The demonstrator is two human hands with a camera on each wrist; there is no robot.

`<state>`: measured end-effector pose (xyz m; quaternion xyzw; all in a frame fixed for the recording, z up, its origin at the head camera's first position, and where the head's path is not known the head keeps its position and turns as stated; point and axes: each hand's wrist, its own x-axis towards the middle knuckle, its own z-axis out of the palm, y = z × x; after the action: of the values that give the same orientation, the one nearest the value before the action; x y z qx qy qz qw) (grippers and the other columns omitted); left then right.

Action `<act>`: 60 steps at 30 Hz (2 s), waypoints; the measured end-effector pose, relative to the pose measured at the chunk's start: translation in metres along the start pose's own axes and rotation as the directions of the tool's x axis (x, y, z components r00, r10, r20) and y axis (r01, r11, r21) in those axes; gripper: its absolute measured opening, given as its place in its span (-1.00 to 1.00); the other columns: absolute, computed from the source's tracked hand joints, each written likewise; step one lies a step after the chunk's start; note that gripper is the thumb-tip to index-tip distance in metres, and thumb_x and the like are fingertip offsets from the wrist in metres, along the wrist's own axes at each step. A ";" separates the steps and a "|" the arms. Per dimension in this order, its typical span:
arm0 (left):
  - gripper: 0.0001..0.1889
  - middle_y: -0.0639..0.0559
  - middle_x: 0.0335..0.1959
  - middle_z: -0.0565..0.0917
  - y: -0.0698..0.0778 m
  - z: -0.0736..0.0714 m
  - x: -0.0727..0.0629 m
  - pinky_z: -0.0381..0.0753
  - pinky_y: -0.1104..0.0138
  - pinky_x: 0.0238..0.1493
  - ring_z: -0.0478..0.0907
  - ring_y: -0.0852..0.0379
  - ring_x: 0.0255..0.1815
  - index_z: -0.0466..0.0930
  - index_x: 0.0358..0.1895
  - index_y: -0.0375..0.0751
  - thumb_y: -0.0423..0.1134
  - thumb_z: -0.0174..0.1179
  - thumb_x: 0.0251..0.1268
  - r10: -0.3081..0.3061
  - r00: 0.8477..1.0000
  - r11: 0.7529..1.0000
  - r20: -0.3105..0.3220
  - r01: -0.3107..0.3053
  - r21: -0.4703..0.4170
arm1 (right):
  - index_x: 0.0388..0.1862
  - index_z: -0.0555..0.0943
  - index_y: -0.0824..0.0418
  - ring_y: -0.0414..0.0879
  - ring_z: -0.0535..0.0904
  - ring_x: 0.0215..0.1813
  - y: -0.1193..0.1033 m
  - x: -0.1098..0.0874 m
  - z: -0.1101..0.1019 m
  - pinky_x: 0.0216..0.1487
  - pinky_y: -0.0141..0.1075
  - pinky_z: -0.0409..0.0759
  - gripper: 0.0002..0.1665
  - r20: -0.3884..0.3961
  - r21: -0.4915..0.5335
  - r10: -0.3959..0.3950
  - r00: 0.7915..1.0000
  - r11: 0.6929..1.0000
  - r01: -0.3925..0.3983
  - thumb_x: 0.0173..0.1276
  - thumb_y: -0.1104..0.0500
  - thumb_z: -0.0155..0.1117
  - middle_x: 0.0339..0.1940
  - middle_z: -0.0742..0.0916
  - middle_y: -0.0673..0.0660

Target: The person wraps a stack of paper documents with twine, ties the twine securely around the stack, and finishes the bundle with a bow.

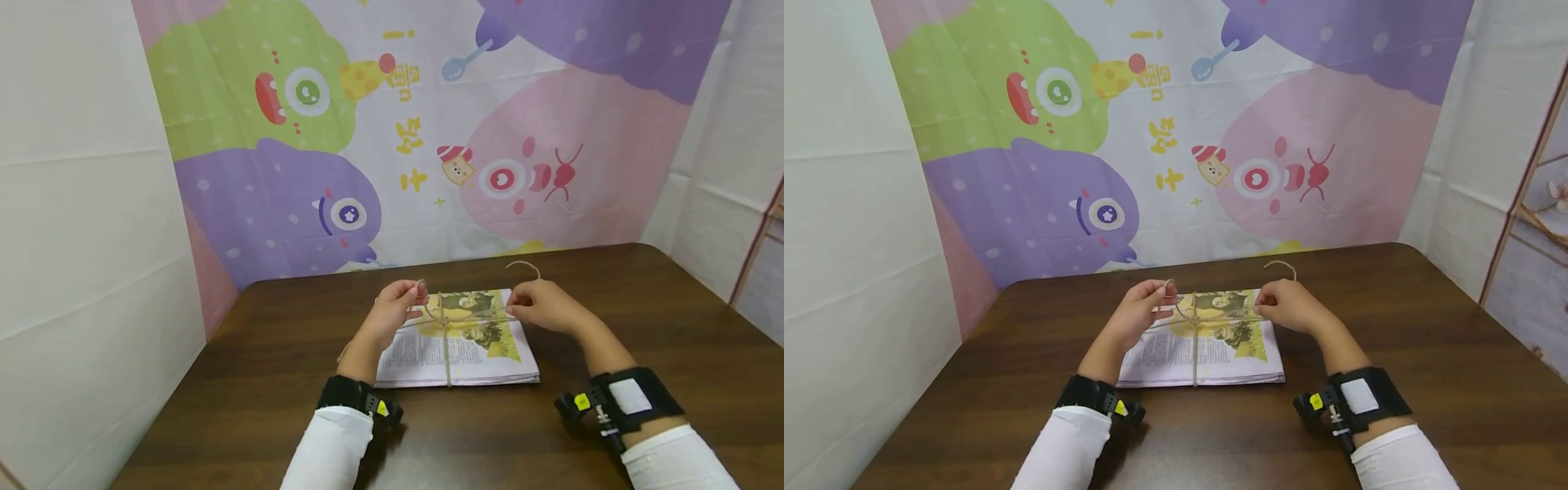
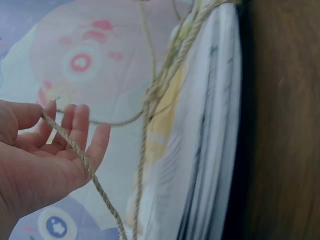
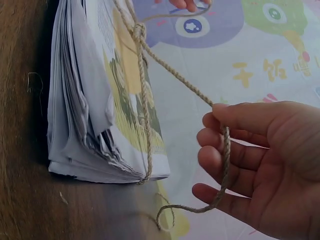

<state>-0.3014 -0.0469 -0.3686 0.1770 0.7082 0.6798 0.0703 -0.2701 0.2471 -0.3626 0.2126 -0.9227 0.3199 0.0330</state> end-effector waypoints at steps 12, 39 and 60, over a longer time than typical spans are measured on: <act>-0.89 -0.01 -0.20 0.68 -0.014 0.042 0.027 0.54 0.21 -0.06 0.57 -0.02 -0.08 0.77 -0.25 -0.10 -0.17 0.32 0.27 0.170 0.945 0.720 -0.279 0.074 0.690 | -0.18 0.63 0.37 -0.11 0.51 -0.41 -0.009 0.001 0.004 -0.40 -0.21 0.50 -0.81 -0.031 0.071 -0.014 0.999 0.997 0.017 0.42 0.22 0.22 -0.41 0.68 0.15; -0.85 0.09 -0.46 0.70 -0.021 0.012 0.022 0.54 0.32 -0.32 0.59 0.14 -0.39 0.76 -0.38 -0.14 -0.13 0.41 0.16 0.092 0.995 0.535 -0.037 -0.018 0.845 | -0.13 0.65 0.33 -0.14 0.53 -0.35 -0.023 -0.001 -0.006 -0.34 -0.23 0.54 -0.81 0.012 -0.074 -0.172 0.985 0.982 0.173 0.28 0.42 0.23 -0.36 0.67 0.06; -0.81 0.04 -0.33 0.73 -0.023 0.014 0.026 0.54 0.38 -0.34 0.64 0.11 -0.30 0.73 -0.26 -0.17 -0.13 0.40 0.19 0.053 0.997 0.649 0.062 -0.082 0.757 | -0.32 0.69 0.26 -0.06 0.57 -0.30 -0.135 0.092 0.023 -0.24 -0.28 0.55 -0.77 0.375 -0.295 -0.358 0.855 0.829 0.476 0.22 0.51 0.17 -0.35 0.68 0.09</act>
<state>-0.3242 -0.0247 -0.3890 0.2281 0.9189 0.3211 -0.0229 -0.2958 0.1040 -0.2846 0.4471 -0.8905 0.0846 0.0008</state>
